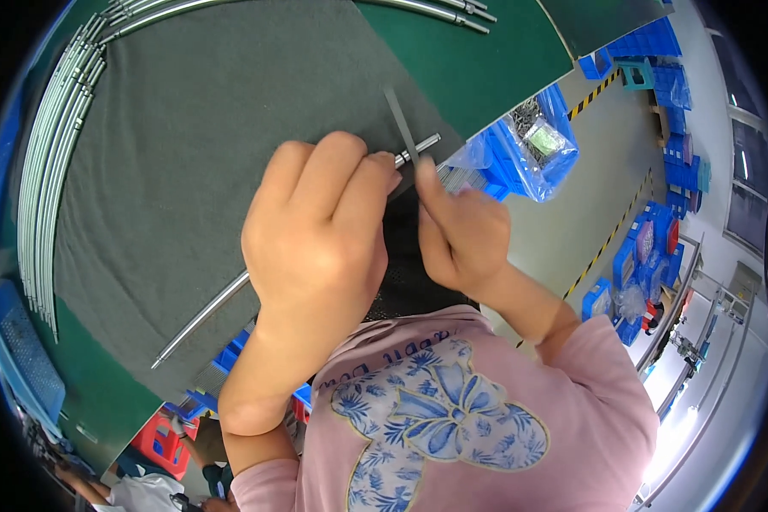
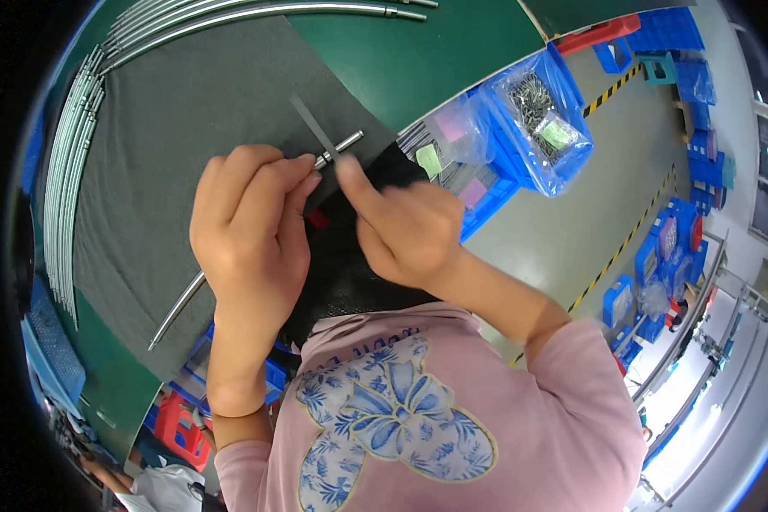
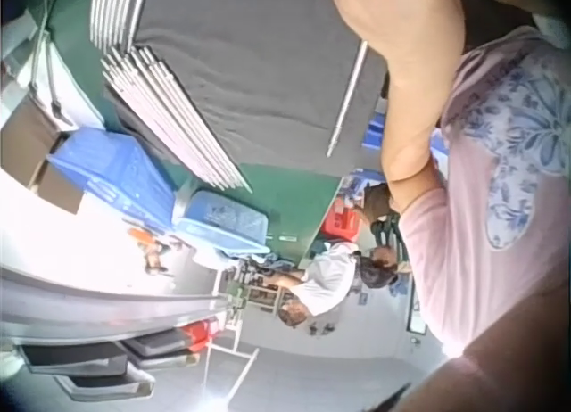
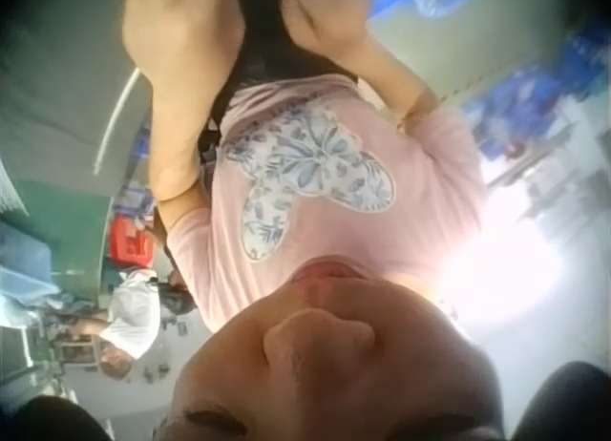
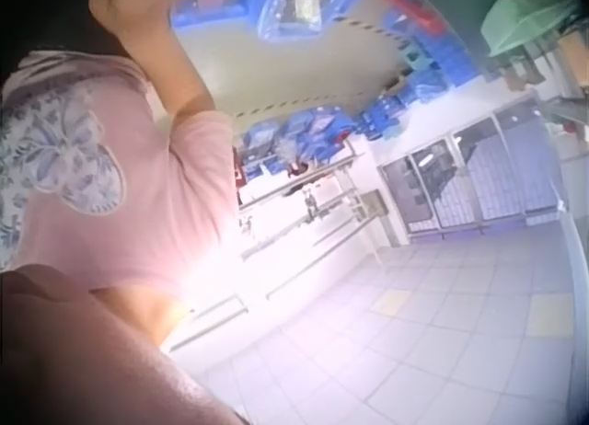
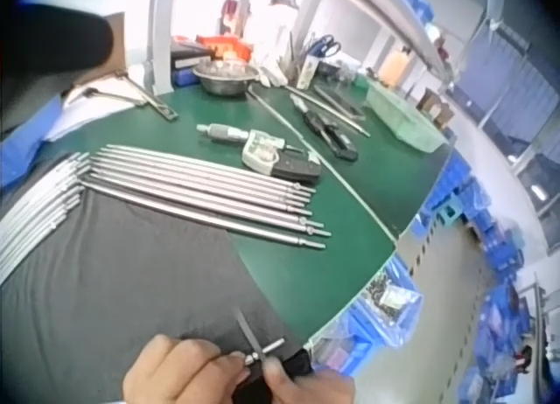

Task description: Measuring the diameter of metal rods using a digital micrometer at a manufacturing workbench.

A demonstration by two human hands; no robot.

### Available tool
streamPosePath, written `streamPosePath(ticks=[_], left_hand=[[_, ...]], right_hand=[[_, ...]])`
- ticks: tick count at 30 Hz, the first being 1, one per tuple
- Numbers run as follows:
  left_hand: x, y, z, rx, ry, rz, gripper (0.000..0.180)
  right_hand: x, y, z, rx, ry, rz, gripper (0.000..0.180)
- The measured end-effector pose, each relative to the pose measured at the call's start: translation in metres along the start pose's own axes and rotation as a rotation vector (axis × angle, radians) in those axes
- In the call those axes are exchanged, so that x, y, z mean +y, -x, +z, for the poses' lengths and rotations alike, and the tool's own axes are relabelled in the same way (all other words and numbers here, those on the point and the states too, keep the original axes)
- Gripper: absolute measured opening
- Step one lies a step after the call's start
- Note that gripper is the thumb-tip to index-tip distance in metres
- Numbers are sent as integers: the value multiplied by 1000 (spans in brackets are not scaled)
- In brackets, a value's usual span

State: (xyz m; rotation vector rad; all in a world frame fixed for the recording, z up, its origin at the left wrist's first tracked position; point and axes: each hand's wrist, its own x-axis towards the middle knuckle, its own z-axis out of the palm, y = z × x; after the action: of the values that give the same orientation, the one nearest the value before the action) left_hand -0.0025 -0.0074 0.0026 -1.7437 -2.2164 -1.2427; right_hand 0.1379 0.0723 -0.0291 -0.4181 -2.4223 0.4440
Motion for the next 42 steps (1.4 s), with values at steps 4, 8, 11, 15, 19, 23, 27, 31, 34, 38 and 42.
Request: streamPosePath(ticks=[4,8,11,15,19,23,27,31,34,38,42], left_hand=[[-1,0,0,5,29,-15,20],[0,1,1,-16,27,-14,22],[-2,-2,1,36,29,11,22],[-1,0,1,5,34,-31,19],[0,0,-2,-11,21,-2,18],[2,-3,-2,-12,7,-11,16],[1,-3,-2,-10,-5,-15,14],[0,-2,1,-4,-5,-14,15],[1,-1,4,39,4,1,15],[1,-1,3,22,17,-6,14],[3,-2,-1,-31,-16,-23,11]], right_hand=[[1,13,3,6,4,15,50],[3,7,-1,-20,26,-21,49],[3,0,7,32,11,-36,48],[2,23,-14,12,-1,22,44],[-7,16,-25,163,-211,482,33],[-19,9,0,352,-795,916,13],[-21,-5,10,280,-833,842,13],[-23,-28,5,327,-532,644,12],[-17,-44,12,233,-290,527,17],[-18,-39,1,215,-95,598,19],[-13,-6,-19,93,-272,696,15]])
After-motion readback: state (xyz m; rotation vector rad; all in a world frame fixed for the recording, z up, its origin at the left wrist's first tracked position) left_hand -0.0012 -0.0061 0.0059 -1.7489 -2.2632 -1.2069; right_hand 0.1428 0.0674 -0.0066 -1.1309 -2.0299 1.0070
